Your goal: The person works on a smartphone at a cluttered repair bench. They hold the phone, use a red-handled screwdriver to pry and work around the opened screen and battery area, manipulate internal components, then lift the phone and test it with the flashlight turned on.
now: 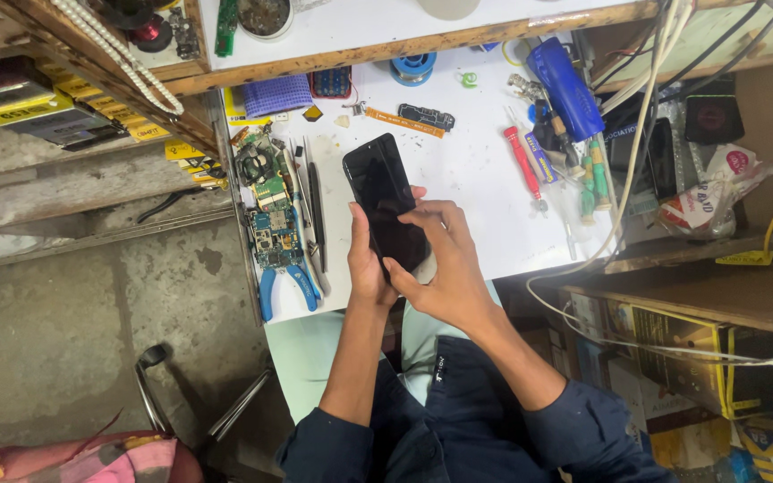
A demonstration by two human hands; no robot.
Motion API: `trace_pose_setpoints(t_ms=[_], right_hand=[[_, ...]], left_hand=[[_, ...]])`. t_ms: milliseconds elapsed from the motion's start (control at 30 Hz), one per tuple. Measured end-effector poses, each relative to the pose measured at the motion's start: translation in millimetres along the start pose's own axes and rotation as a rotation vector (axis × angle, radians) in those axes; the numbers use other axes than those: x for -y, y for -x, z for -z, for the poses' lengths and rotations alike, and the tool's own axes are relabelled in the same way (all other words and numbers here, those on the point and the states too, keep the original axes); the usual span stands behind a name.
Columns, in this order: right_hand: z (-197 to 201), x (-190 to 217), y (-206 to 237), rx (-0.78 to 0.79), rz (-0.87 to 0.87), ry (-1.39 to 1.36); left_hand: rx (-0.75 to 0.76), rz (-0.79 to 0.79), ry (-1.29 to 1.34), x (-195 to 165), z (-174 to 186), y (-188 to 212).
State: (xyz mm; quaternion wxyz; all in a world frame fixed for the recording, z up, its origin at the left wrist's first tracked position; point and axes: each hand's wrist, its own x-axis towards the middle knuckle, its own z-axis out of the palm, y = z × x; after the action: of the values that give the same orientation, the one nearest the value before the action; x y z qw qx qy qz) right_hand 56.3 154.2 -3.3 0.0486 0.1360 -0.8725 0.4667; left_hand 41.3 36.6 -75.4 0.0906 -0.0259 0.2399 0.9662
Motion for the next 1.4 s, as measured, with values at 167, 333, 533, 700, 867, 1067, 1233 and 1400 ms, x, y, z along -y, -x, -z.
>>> trace_pose_setpoints(t_ms=[167,333,533,700,867,1067,1233,1400], right_hand=[[5.3,7.5,-4.5,0.057,-0.038,0.002],[6.5,12.7,-7.4,0.06,-0.048,0.033],[5.7,13.7,-7.8,0.004,0.061,0.078],[3.4,13.7,-5.7,0.011,0.005,0.053],[3.0,14.4,-4.0,-0.001,0.048,0.083],[4.3,17.4,-4.6,0.049,0.038,0.192],[3.5,11.5,-1.6,0.03,0.033,0.156],[10.0,-20.4,-1.2,-0.177,0.009,0.052]], left_hand=[[-0.017,0.011,-0.017,0.2,-2.2,-0.1],[-0.042,0.044,-0.012,1.3,-2.4,1.0],[-0.027,0.056,-0.006,2.6,-1.9,0.9],[-0.073,0.089,0.014,2.8,-0.8,1.3],[-0.086,0.077,-0.031,3.5,-0.7,2.2],[-0.057,0.072,0.022,3.2,0.5,1.8],[-0.037,0.046,-0.01,3.9,3.4,0.6],[-0.051,-0.016,0.18,3.0,4.5,-7.7]])
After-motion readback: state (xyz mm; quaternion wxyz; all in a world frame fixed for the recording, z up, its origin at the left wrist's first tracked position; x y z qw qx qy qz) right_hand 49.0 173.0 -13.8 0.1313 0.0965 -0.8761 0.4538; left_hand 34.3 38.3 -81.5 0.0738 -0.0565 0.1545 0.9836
